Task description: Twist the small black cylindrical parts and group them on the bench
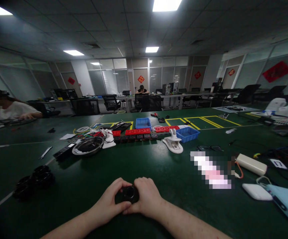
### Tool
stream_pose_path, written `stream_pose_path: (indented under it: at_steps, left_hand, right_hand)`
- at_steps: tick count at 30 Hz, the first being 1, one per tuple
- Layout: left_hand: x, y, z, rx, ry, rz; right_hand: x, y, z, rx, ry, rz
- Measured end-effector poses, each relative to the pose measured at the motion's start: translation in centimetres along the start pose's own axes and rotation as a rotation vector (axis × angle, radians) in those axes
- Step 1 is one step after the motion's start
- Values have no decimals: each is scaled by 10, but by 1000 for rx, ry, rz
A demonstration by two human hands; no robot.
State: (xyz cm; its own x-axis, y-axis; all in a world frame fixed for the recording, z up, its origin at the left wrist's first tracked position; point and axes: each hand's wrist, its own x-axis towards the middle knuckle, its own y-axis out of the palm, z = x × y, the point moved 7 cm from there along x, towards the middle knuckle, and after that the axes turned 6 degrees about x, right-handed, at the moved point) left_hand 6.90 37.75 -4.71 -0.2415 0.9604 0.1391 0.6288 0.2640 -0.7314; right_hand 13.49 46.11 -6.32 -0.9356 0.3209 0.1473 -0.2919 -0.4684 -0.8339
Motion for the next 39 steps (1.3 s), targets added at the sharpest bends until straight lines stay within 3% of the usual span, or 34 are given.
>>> stream_pose_path:
  at_steps: [6,13,25,33,39]
  left_hand:
    - [2,-1,1,-19,26,58]
    - [3,-6,-5,17,117,85]
    - [0,-6,-8,74,102,46]
    - [-5,-8,-12,138,53,-91]
    - [-12,-11,-11,196,-21,-237]
  right_hand:
    - [0,-4,6,200,-174,184]
    - [4,-4,-2,277,-219,315]
    - [5,-1,-6,314,-156,265]
    - [2,1,-9,202,-13,79]
    - [-2,3,0,-36,56,-98]
